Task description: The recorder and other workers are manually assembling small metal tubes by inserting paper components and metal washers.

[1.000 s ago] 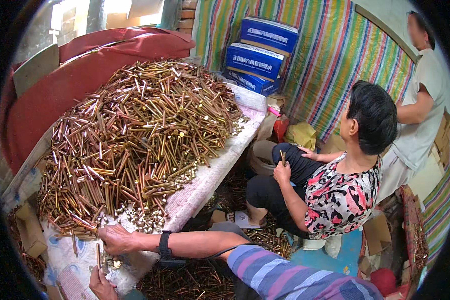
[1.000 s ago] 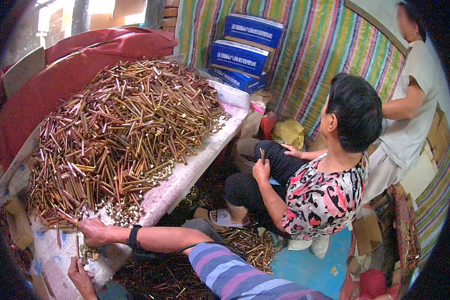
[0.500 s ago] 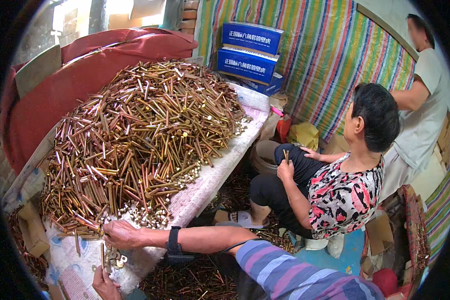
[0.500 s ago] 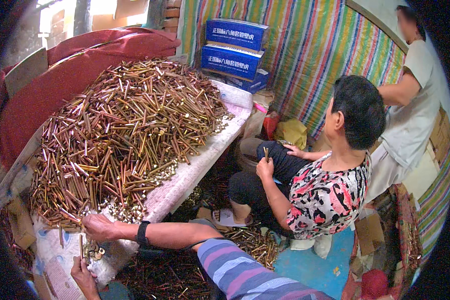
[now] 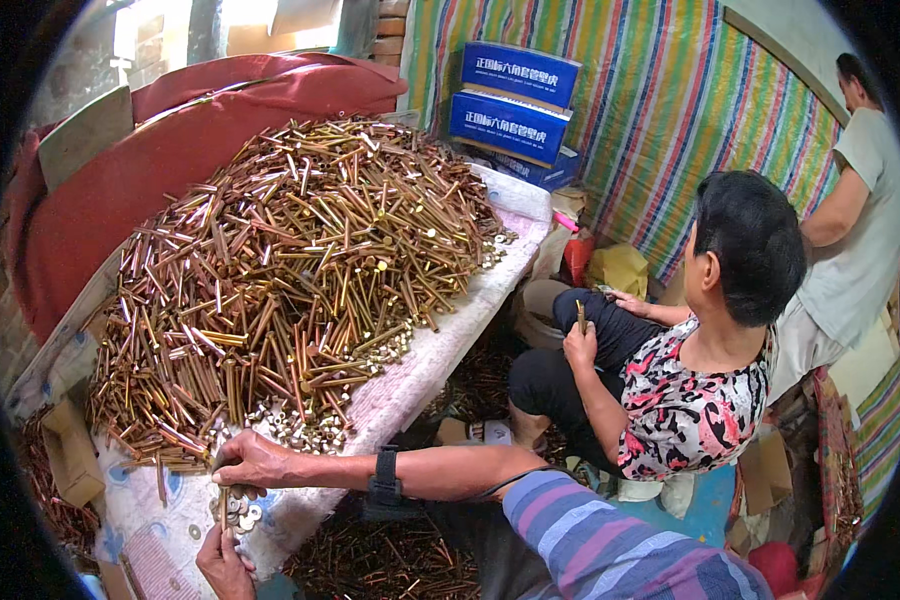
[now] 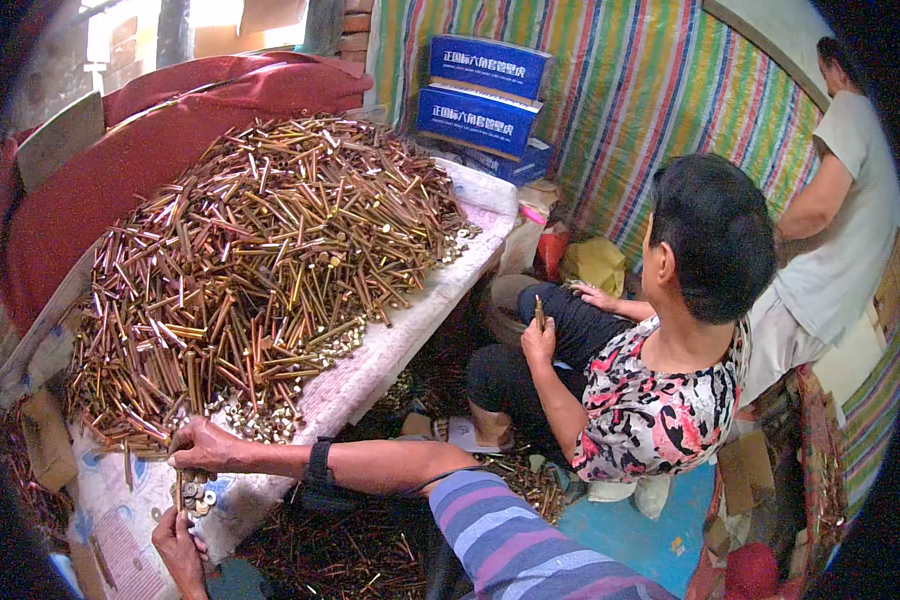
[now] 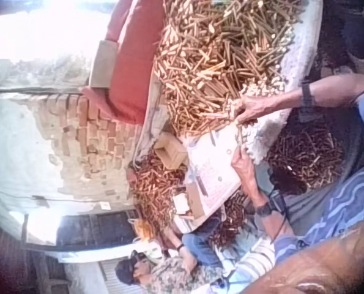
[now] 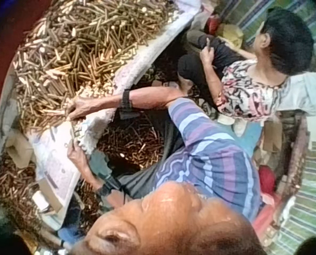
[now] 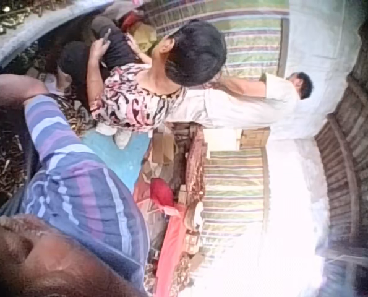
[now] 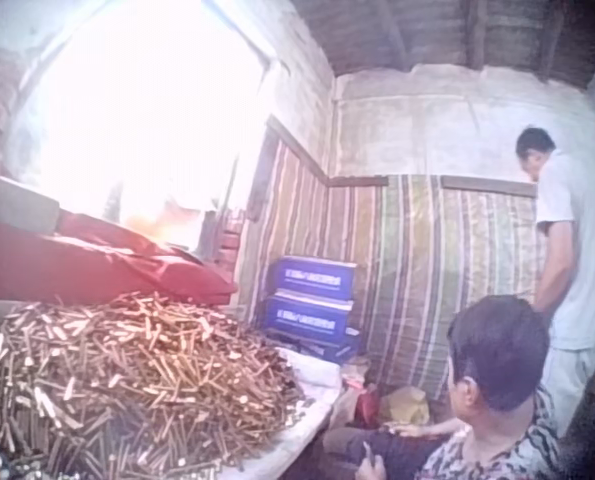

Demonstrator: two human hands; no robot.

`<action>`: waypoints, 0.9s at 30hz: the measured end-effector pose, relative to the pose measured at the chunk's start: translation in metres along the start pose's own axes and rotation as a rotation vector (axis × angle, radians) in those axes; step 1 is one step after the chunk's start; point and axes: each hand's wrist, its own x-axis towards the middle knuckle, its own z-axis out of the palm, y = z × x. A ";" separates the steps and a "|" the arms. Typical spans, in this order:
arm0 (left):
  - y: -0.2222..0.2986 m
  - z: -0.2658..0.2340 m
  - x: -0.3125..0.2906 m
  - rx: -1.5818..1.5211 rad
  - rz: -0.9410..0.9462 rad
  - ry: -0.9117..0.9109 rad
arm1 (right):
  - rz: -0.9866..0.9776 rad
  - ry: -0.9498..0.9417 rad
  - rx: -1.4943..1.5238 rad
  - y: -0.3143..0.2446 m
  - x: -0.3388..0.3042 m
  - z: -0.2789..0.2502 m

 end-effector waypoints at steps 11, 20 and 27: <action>0.008 -0.005 -0.004 -0.073 0.005 -0.035 | 0.076 0.019 0.177 -0.001 0.000 0.008; -0.011 -0.001 0.000 -0.116 0.031 -0.050 | -0.208 0.113 -0.126 0.008 -0.008 0.023; -0.010 0.002 -0.003 -0.194 0.040 -0.063 | -0.295 0.167 -0.182 0.012 -0.011 0.029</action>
